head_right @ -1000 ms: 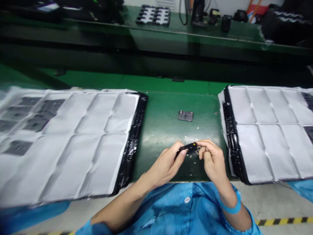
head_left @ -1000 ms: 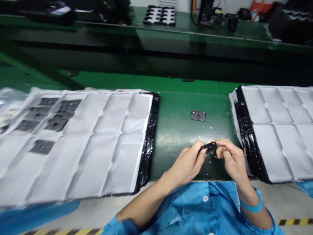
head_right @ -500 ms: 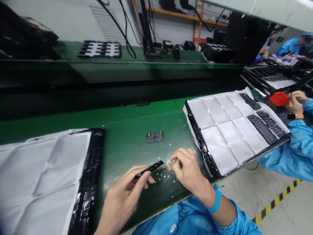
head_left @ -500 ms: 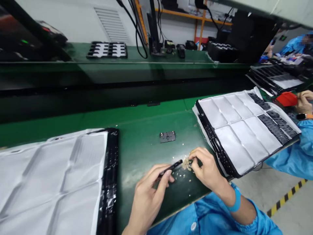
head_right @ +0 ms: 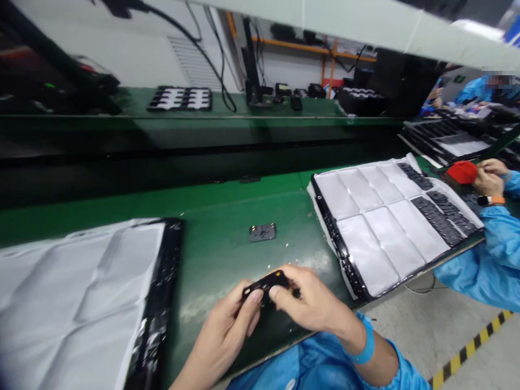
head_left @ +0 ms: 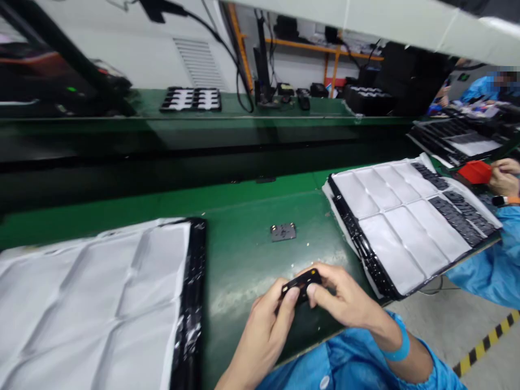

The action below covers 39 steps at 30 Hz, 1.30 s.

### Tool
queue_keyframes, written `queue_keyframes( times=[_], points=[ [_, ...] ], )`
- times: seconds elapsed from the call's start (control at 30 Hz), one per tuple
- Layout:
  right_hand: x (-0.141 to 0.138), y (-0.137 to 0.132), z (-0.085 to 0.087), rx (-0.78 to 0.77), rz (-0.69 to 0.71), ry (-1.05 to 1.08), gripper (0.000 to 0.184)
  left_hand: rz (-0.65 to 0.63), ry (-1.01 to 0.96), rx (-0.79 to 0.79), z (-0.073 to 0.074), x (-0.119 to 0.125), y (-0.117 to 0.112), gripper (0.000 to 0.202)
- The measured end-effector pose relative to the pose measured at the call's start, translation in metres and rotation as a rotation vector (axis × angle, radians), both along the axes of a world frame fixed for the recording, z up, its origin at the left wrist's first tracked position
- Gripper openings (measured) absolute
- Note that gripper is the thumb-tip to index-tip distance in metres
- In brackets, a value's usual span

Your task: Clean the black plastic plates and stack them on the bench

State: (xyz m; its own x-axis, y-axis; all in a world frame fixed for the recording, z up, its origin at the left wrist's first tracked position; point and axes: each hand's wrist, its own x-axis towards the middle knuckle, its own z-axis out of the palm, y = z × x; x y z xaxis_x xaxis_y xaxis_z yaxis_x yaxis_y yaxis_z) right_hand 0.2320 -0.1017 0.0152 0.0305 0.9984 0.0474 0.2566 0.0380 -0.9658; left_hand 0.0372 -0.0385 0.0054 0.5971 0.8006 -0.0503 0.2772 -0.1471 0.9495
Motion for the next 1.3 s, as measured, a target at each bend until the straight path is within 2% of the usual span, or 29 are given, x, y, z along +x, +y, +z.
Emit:
queue_keyframes(
  times=[0.07,0.1,0.2,0.37,0.53,0.77,0.93,1.3],
  points=[
    [-0.005,-0.004,0.002,0.014,-0.08,-0.04,0.035,-0.026,-0.011,-0.035,0.004,0.002,-0.001,0.039],
    [-0.007,-0.006,0.002,0.011,-0.111,-0.039,0.037,-0.031,-0.033,-0.067,0.005,0.003,-0.001,0.038],
    [-0.007,-0.011,0.001,-0.008,-0.153,-0.011,0.036,-0.056,-0.148,-0.165,0.009,0.007,-0.002,0.035],
    [-0.001,-0.016,0.002,0.033,-0.143,-0.092,0.036,-0.03,-0.249,-0.216,0.009,0.014,0.002,0.031],
    [-0.003,-0.017,0.001,0.086,-0.125,-0.149,0.033,0.0,-0.251,-0.21,0.006,0.019,0.001,0.03],
    [-0.009,-0.017,-0.004,0.152,-0.146,-0.192,0.033,0.009,-0.275,-0.196,-0.006,0.021,0.0,0.033],
    [-0.009,-0.018,-0.005,0.132,-0.139,-0.188,0.034,-0.005,-0.292,-0.168,-0.006,0.02,0.0,0.038],
    [-0.011,-0.015,-0.004,0.185,-0.121,-0.233,0.032,0.025,-0.237,-0.132,-0.011,0.022,0.0,0.034]
  ],
)
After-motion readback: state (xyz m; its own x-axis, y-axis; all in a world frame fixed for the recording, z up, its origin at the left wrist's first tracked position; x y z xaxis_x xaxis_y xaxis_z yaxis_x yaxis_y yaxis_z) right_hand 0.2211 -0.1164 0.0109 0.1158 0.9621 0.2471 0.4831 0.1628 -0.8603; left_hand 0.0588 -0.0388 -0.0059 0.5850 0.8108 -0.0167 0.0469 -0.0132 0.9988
